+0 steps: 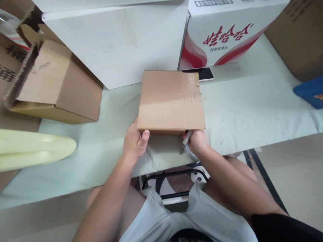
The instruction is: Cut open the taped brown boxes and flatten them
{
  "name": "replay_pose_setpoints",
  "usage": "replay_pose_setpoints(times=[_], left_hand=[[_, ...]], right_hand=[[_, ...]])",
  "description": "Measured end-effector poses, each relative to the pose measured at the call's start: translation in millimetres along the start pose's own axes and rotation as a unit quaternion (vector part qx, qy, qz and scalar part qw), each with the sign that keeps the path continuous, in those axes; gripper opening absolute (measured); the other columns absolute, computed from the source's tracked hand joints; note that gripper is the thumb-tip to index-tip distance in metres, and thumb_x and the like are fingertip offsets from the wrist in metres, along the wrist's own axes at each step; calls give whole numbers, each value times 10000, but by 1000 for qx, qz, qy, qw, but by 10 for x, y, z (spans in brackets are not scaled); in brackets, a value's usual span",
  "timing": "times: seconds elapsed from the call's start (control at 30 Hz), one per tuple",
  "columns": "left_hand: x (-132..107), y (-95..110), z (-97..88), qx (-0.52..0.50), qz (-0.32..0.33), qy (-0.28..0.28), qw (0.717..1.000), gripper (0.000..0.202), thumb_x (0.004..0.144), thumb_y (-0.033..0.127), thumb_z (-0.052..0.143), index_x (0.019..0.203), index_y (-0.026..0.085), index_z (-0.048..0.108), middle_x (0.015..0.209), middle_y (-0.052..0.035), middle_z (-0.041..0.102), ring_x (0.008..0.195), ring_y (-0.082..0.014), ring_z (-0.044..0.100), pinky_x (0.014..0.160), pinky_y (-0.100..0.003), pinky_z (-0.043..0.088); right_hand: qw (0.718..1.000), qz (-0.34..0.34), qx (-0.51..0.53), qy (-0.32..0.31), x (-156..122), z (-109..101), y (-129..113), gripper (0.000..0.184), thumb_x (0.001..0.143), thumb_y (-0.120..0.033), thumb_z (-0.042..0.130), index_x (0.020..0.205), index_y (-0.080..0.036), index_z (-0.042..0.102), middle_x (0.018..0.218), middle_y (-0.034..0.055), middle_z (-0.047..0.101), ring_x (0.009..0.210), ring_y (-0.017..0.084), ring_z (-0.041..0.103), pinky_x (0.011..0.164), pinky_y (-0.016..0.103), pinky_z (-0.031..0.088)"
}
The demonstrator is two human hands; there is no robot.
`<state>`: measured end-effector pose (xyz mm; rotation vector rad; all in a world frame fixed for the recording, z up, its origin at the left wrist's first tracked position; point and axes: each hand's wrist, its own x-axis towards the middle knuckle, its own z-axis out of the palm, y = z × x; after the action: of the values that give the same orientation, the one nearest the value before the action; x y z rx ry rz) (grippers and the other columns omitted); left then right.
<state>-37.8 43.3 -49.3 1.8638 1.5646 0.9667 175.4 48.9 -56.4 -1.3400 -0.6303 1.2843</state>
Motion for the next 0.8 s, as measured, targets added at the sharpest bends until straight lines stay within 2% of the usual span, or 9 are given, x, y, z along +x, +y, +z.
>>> replay_pose_setpoints(times=[0.2, 0.43, 0.8], left_hand=[[-9, -23, 3, 18, -10, -1, 1000, 966, 885, 871, 204, 1368, 134, 600, 1290, -205, 683, 1236, -368, 637, 1005, -498, 517], [-19, -39, 7, 28, -21, 1, 999, 972, 882, 872, 203, 1384, 136, 592, 1285, -206, 685, 1231, -377, 636, 1001, -508, 511], [-22, -57, 19, 15, -19, 4, 1000, 980, 883, 867, 219, 1381, 111, 594, 1300, -220, 673, 1248, -380, 625, 1014, -513, 496]], right_hand=[[1000, -5, -3, 1, 10, -9, 20, 252, 655, -404, 520, 461, -257, 454, 382, -5, 461, 381, 112, 431, 413, 256, 360], [1000, -6, -14, -7, 16, -1, 26, 369, 758, -442, 521, 454, -247, 446, 396, -4, 450, 371, 101, 435, 399, 252, 370], [1000, 5, -4, -7, 13, -8, 26, 382, 772, -415, 533, 442, -245, 443, 401, 2, 460, 393, 103, 440, 416, 251, 378]])
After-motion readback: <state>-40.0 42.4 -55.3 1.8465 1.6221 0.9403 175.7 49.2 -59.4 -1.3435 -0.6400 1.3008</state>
